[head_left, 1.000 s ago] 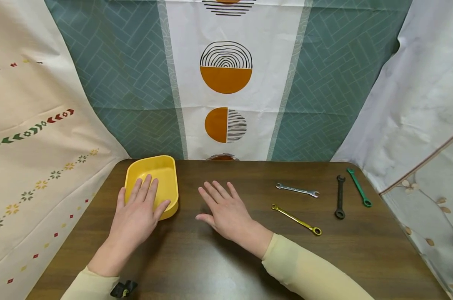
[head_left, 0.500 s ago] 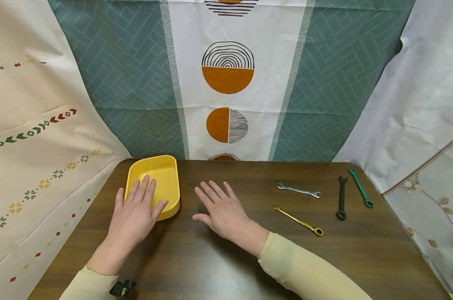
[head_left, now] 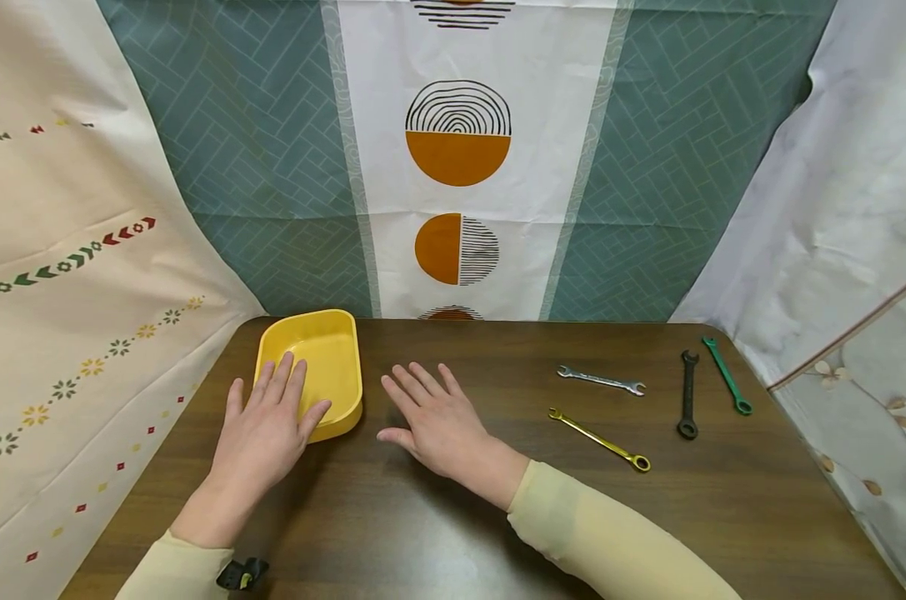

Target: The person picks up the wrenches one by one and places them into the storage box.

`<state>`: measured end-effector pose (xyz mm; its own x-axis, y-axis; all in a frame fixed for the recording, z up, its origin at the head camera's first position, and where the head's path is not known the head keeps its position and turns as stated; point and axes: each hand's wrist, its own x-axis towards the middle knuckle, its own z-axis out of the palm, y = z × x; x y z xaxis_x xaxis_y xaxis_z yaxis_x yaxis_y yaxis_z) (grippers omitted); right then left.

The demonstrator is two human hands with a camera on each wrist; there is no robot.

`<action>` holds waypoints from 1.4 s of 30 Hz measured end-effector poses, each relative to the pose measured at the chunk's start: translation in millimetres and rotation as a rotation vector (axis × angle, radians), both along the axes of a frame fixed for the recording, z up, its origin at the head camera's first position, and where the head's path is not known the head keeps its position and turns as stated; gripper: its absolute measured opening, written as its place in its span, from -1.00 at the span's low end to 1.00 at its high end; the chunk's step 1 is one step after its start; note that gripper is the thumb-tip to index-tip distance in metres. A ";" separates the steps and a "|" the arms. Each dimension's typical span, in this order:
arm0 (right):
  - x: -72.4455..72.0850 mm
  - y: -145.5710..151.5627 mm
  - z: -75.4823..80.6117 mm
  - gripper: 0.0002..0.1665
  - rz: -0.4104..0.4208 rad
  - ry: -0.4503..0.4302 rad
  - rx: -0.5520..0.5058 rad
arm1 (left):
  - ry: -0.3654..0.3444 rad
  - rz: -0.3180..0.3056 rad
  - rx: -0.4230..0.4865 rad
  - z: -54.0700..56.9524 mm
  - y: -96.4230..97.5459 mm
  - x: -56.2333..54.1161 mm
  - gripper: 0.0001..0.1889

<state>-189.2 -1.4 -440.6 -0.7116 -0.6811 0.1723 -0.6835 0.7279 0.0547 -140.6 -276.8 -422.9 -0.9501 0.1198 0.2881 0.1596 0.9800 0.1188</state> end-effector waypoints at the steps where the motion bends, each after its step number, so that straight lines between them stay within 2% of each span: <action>1: -0.2 -0.6 0.0 -0.03 0.003 0.000 -0.004 | 0.001 0.000 0.001 -0.2 -0.7 0.2 -0.18; 16: -5.8 -12.8 -1.7 -0.03 0.020 -0.010 0.017 | -0.029 0.023 0.017 -4.3 -11.0 -1.3 -0.17; 30: -8.4 -23.1 -6.4 -0.03 0.037 -0.040 0.032 | -0.002 0.028 0.021 -9.0 -18.2 -1.8 -0.19; 42: -9.9 -33.5 -6.7 -0.03 0.063 -0.034 0.063 | -0.035 0.056 0.033 -12.9 -27.4 -3.3 -0.18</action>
<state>-199.0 -34.9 -447.4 -0.6714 -0.7338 0.1043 -0.7303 0.6789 0.0755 -143.9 -304.2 -435.7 -0.9646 0.0572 0.2576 0.0999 0.9827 0.1560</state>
